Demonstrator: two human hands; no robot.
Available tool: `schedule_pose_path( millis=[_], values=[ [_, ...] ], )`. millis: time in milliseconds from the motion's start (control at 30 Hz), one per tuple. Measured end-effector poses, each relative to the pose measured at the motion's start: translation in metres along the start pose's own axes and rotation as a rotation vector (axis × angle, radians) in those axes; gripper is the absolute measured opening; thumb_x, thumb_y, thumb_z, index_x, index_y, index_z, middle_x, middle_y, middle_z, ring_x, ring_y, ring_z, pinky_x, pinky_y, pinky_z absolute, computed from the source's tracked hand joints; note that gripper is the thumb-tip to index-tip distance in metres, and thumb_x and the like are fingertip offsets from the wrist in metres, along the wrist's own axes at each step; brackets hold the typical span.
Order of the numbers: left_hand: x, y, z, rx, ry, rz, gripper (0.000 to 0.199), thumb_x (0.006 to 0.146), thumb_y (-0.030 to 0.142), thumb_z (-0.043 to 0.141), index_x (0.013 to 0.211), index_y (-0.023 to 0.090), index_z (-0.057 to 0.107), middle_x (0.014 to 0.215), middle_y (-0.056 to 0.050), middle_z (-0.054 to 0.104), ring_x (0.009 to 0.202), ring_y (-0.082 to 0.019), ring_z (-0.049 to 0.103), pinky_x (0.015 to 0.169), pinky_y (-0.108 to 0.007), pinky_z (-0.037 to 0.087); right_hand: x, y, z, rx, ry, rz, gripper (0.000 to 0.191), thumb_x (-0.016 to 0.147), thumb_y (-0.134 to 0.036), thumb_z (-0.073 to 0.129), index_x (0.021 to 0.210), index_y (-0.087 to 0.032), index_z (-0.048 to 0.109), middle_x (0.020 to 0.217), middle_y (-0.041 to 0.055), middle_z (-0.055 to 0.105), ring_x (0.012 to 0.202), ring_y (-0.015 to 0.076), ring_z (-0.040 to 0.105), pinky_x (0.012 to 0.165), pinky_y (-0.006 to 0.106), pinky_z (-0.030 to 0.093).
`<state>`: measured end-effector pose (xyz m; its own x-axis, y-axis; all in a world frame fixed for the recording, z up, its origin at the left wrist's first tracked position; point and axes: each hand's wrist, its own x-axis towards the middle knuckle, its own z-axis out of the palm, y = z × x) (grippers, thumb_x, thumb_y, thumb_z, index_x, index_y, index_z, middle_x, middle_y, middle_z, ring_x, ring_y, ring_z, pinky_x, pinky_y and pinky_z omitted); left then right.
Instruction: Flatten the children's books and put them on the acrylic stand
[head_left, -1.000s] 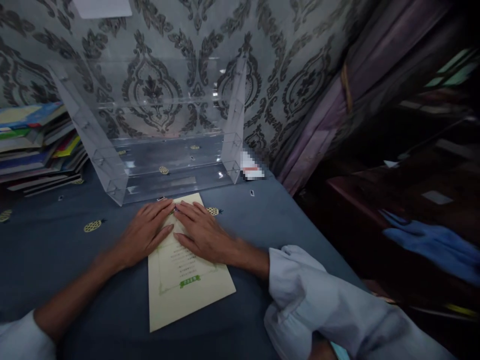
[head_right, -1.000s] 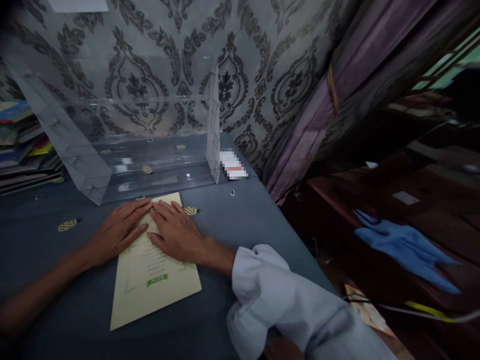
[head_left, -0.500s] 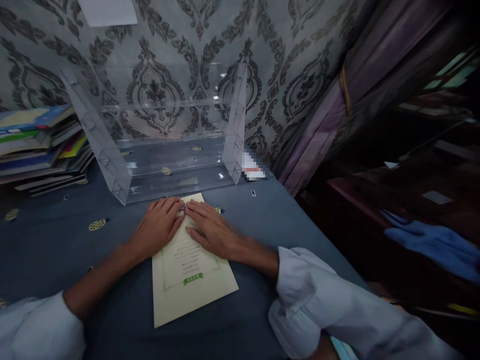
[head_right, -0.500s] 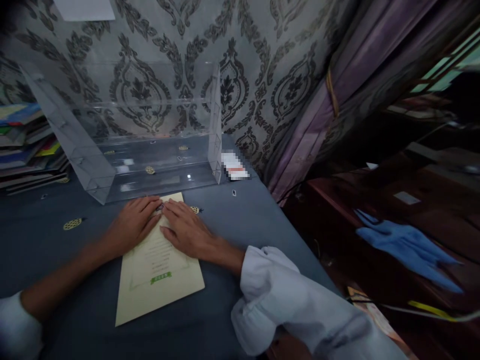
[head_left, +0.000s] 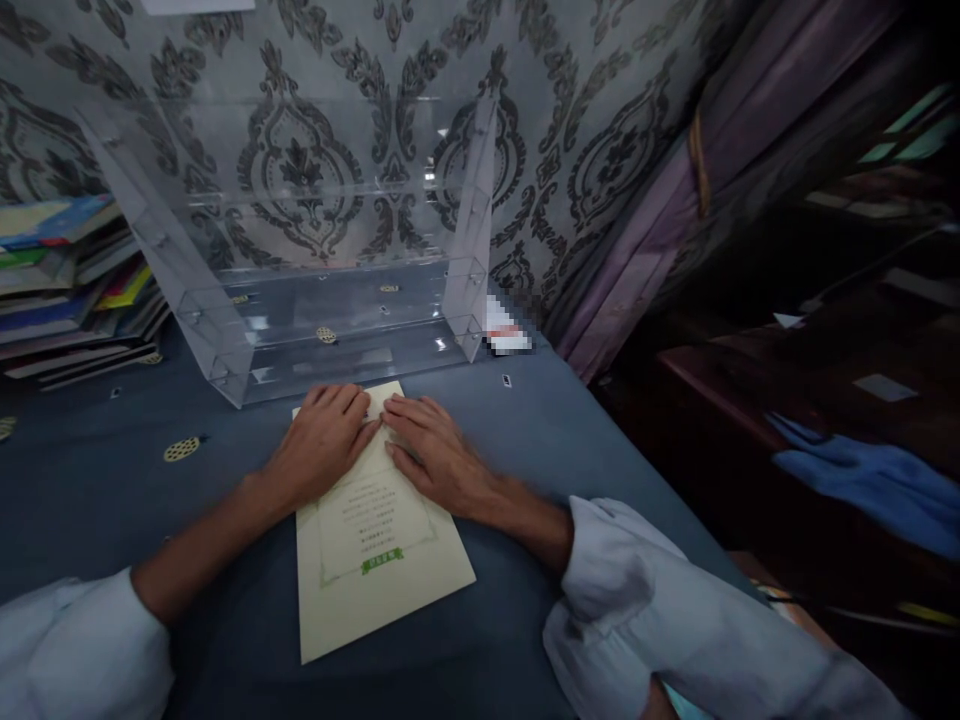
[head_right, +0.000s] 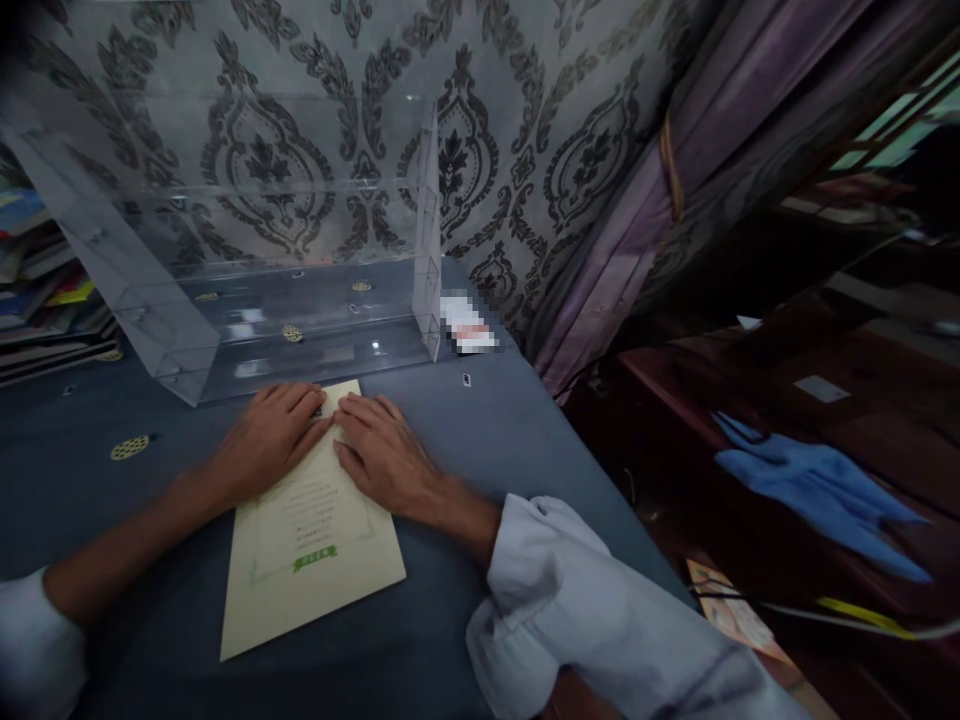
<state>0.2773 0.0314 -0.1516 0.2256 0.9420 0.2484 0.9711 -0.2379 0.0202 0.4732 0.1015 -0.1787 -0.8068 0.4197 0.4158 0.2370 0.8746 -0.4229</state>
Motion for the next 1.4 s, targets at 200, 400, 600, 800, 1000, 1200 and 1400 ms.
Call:
schedule_pose_path(
  millis=[200,400,600,800,1000,1200,1400],
  values=[
    [-0.001,-0.004,0.017,-0.124,-0.022,0.020,0.051,0.107,0.042,0.026,0.148,0.018,0.046,0.153,-0.011,0.050,0.142,-0.026,0.046,0.115,-0.047,0.039,0.003,0.005,-0.001,0.004,-0.023,0.029,0.044,0.099,-0.025,0.048,0.140,-0.013,0.055,0.147,0.0182,0.056,0.141,0.0270,0.048,0.120,0.054,0.036],
    [0.002,-0.005,0.014,-0.156,-0.005,0.027,0.054,0.107,0.044,0.027,0.144,0.012,0.049,0.149,-0.015,0.054,0.138,-0.028,0.050,0.113,-0.046,0.042,0.009,0.010,-0.004,-0.015,-0.079,0.053,0.048,0.098,-0.027,0.050,0.142,-0.005,0.052,0.148,0.0225,0.053,0.142,0.0297,0.046,0.120,0.053,0.035],
    [0.013,-0.001,0.007,-0.197,-0.001,0.051,0.045,0.107,0.040,0.029,0.131,0.015,0.058,0.127,-0.014,0.065,0.120,-0.028,0.061,0.100,-0.046,0.049,0.010,0.014,-0.003,-0.001,0.024,0.005,0.036,0.096,-0.020,0.051,0.129,-0.011,0.061,0.135,0.0181,0.062,0.130,0.0281,0.056,0.112,0.050,0.046],
    [0.013,-0.006,0.013,-0.216,-0.102,0.095,0.057,0.108,0.049,0.024,0.155,0.018,0.036,0.159,-0.011,0.042,0.149,-0.026,0.035,0.119,-0.047,0.033,0.007,0.010,-0.007,-0.052,0.055,-0.007,0.031,0.097,-0.015,0.045,0.118,-0.012,0.067,0.120,0.0166,0.069,0.112,0.0271,0.064,0.099,0.046,0.056],
    [0.019,-0.009,0.009,-0.189,-0.160,0.133,0.064,0.106,0.056,0.023,0.152,0.015,0.041,0.158,-0.014,0.043,0.146,-0.028,0.041,0.117,-0.047,0.035,-0.006,0.007,-0.010,-0.011,0.042,-0.010,0.033,0.098,-0.019,0.046,0.124,-0.012,0.066,0.128,0.0175,0.067,0.120,0.0283,0.063,0.103,0.049,0.055],
    [0.018,-0.009,0.008,-0.216,-0.157,0.185,0.060,0.108,0.053,0.019,0.153,0.019,0.042,0.160,-0.009,0.042,0.150,-0.025,0.034,0.122,-0.047,0.028,-0.024,0.011,-0.013,0.032,0.012,-0.035,0.037,0.100,-0.027,0.047,0.131,-0.014,0.062,0.138,0.0170,0.062,0.129,0.0281,0.059,0.109,0.051,0.051],
    [0.018,-0.010,0.007,-0.254,-0.187,0.240,0.058,0.109,0.050,0.019,0.155,0.022,0.040,0.160,-0.005,0.042,0.151,-0.022,0.033,0.126,-0.047,0.022,-0.024,0.013,-0.014,0.049,0.012,-0.051,0.036,0.100,-0.025,0.048,0.131,-0.014,0.062,0.136,0.0169,0.063,0.129,0.0282,0.059,0.108,0.050,0.052]
  ],
)
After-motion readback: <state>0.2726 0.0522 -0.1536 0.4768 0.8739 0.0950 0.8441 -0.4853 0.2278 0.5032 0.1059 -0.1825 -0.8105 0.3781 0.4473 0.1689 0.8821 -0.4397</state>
